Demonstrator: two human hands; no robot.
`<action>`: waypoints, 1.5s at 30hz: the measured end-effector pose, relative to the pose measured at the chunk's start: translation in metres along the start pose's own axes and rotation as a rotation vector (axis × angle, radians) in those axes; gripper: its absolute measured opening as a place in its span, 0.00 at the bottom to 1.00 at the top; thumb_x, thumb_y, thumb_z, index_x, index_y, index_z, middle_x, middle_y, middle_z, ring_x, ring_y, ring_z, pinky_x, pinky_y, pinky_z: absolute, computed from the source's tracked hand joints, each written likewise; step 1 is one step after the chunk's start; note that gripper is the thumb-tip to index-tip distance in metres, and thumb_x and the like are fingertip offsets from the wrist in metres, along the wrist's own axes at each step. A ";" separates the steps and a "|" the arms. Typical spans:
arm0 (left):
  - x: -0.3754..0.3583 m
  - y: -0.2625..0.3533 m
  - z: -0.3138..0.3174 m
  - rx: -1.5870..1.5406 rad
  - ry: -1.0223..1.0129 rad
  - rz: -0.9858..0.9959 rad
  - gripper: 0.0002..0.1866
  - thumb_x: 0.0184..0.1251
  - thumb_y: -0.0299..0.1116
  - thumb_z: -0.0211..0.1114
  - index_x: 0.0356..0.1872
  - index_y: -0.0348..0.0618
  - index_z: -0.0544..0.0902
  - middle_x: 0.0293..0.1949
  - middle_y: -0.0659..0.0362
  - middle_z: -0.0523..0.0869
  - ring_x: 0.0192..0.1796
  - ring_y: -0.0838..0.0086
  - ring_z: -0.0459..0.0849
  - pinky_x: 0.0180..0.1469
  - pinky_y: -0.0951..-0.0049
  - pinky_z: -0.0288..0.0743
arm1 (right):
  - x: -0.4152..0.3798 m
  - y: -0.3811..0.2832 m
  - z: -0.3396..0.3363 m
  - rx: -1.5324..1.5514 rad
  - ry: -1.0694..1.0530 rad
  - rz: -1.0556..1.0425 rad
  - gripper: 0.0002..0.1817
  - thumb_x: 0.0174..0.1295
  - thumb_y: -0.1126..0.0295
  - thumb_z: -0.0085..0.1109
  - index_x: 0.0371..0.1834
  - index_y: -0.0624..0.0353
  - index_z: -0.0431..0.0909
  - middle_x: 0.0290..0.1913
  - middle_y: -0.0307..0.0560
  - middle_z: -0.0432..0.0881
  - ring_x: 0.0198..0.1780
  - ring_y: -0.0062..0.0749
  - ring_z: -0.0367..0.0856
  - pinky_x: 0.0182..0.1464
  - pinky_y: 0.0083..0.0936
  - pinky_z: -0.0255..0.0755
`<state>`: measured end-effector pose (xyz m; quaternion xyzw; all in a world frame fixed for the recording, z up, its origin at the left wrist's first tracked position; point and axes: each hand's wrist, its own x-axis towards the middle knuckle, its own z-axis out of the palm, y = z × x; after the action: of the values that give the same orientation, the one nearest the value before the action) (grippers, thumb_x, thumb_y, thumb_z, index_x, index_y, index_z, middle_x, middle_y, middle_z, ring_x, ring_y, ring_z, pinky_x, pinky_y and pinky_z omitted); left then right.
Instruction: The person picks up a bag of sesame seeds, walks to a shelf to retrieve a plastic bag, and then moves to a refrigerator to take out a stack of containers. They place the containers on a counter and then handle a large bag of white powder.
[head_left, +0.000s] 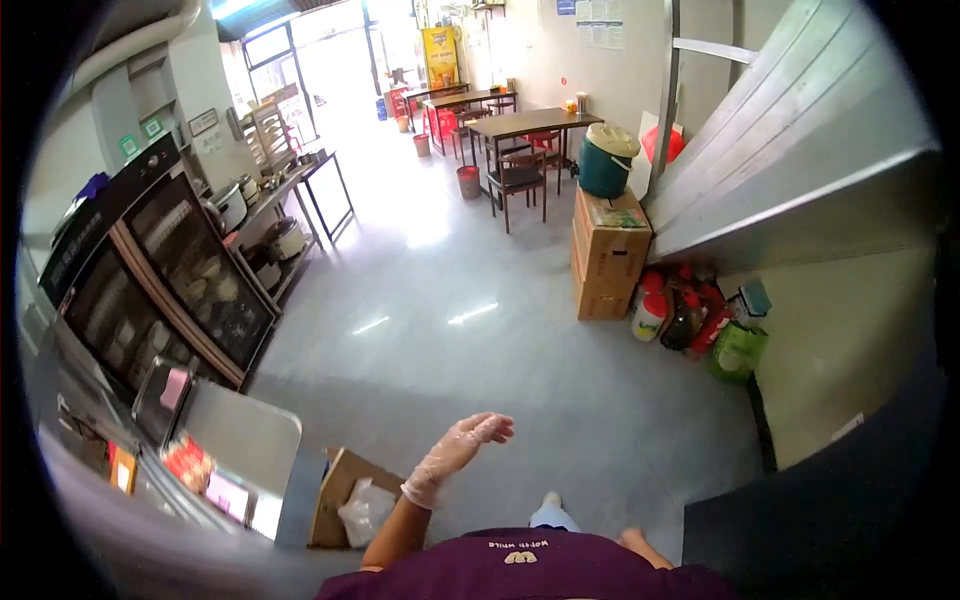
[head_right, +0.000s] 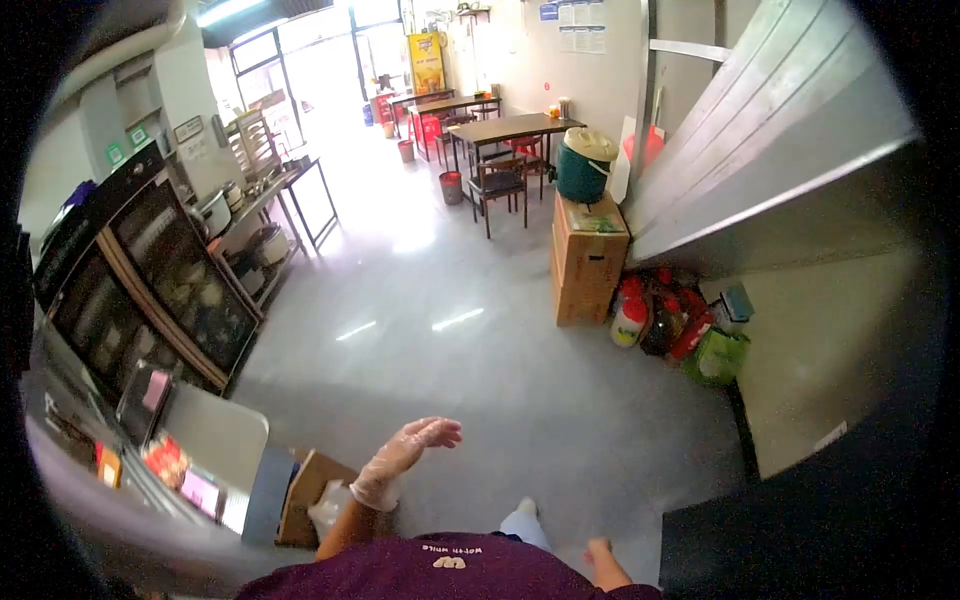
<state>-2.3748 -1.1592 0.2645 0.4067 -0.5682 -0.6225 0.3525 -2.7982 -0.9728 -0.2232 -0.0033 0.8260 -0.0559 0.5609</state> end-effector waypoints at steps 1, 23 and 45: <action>0.022 -0.001 -0.012 0.012 -0.045 -0.005 0.21 0.70 0.44 0.48 0.48 0.34 0.76 0.41 0.54 0.81 0.45 0.71 0.78 0.51 0.71 0.70 | 0.015 -0.005 -0.008 0.066 0.014 0.093 0.16 0.59 0.65 0.43 0.37 0.68 0.72 0.25 0.57 0.78 0.25 0.48 0.78 0.27 0.46 0.73; 0.414 -0.040 -0.350 -0.127 0.367 -0.273 0.21 0.69 0.46 0.48 0.46 0.38 0.77 0.40 0.56 0.82 0.43 0.72 0.79 0.50 0.72 0.68 | -0.167 -0.841 0.233 -0.345 -0.261 -0.980 0.10 0.56 0.67 0.46 0.28 0.61 0.73 0.23 0.48 0.77 0.18 0.28 0.75 0.15 0.24 0.67; 0.884 0.050 -0.782 0.062 0.418 -0.361 0.18 0.68 0.43 0.51 0.45 0.38 0.78 0.39 0.56 0.82 0.41 0.72 0.80 0.49 0.71 0.70 | 0.007 -1.273 0.337 -0.602 -0.239 -0.679 0.13 0.54 0.67 0.44 0.23 0.63 0.78 0.21 0.49 0.79 0.22 0.37 0.79 0.25 0.36 0.73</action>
<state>-2.0388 -2.2901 0.2027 0.6315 -0.4200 -0.5604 0.3327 -2.5610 -2.2682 -0.2303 -0.4424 0.6871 0.0066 0.5763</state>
